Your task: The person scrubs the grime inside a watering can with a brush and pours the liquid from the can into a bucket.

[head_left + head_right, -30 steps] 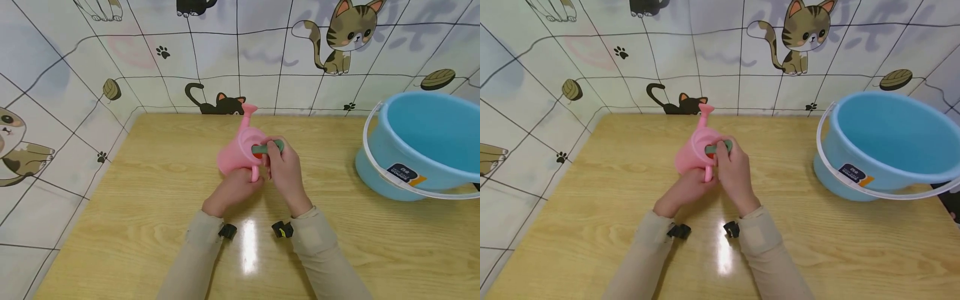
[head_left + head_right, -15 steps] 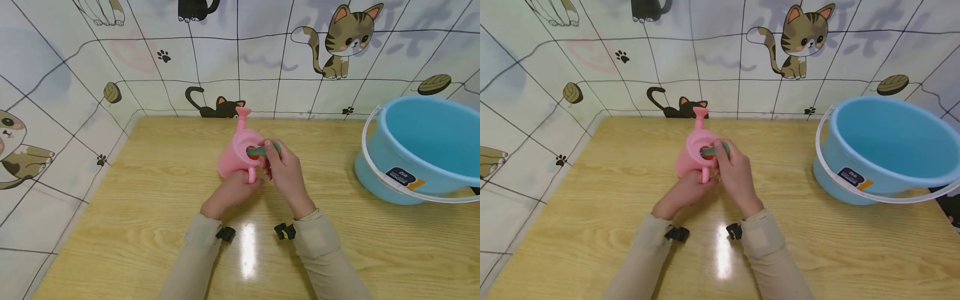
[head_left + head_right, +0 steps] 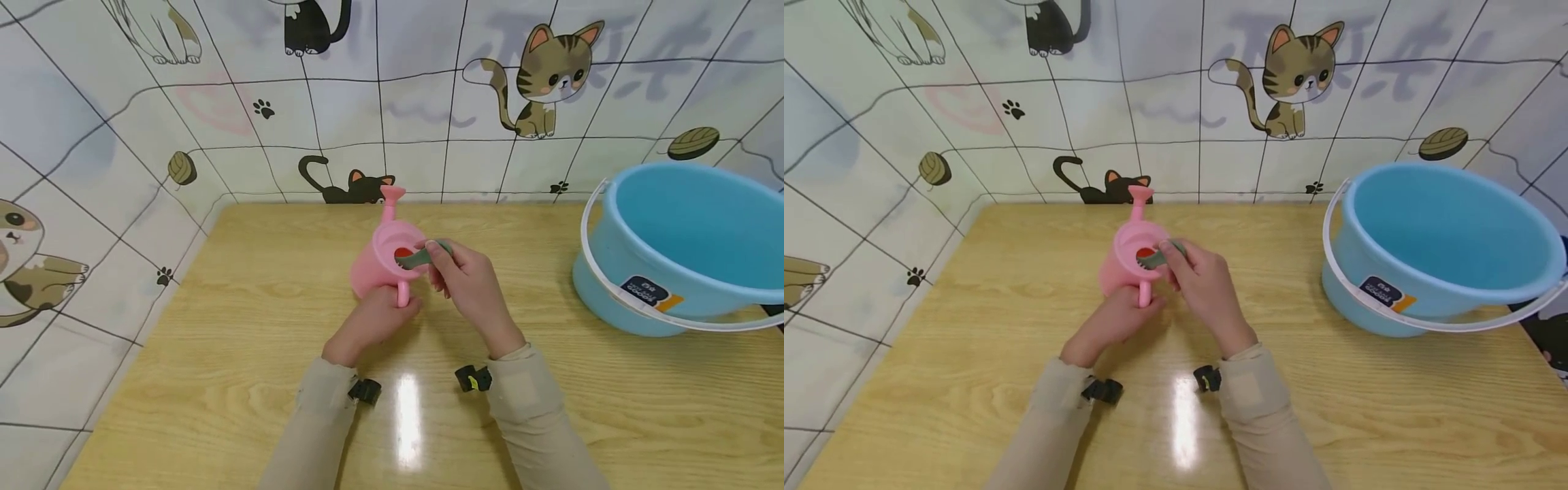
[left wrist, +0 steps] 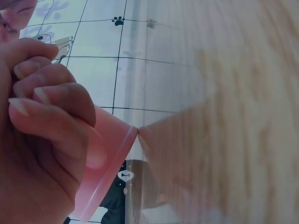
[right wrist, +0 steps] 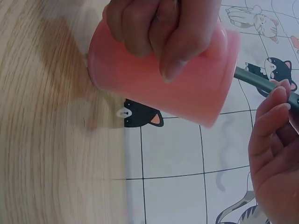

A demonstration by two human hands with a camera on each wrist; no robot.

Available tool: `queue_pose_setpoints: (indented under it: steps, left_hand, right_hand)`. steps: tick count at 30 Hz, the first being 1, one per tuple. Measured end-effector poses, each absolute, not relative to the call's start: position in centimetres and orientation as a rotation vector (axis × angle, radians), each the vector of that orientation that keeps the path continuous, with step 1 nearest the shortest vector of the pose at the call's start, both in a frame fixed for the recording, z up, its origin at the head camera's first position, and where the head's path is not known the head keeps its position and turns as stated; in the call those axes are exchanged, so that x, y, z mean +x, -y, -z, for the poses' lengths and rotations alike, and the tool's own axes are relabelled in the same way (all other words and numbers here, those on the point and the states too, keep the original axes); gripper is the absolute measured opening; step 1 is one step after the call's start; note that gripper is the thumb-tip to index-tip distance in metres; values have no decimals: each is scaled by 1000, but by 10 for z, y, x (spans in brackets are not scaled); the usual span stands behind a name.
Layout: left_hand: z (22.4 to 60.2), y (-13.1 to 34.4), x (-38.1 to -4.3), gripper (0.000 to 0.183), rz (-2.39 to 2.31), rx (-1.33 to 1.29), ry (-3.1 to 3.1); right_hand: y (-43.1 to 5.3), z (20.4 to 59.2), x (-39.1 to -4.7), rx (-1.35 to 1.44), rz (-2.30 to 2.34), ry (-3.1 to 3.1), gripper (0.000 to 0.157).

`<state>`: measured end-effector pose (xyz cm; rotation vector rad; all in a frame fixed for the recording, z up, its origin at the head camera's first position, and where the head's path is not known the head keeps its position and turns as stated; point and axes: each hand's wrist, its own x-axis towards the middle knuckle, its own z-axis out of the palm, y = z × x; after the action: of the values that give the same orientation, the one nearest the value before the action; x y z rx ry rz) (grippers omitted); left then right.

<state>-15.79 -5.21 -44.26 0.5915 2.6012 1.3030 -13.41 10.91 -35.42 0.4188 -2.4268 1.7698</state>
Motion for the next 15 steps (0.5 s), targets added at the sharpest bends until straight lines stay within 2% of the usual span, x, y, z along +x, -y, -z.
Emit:
queue_pose_setpoints:
  steps: [8,15]
  left_hand:
    - [442,53,-156,41,-1335,513,-2569]
    - [442,54,-156,42,-1269,526,-2614]
  right_hand:
    - [-117,355,-134,270,-1620,2426,26]
    - [-128,364,-143,145,-1800,2296,25]
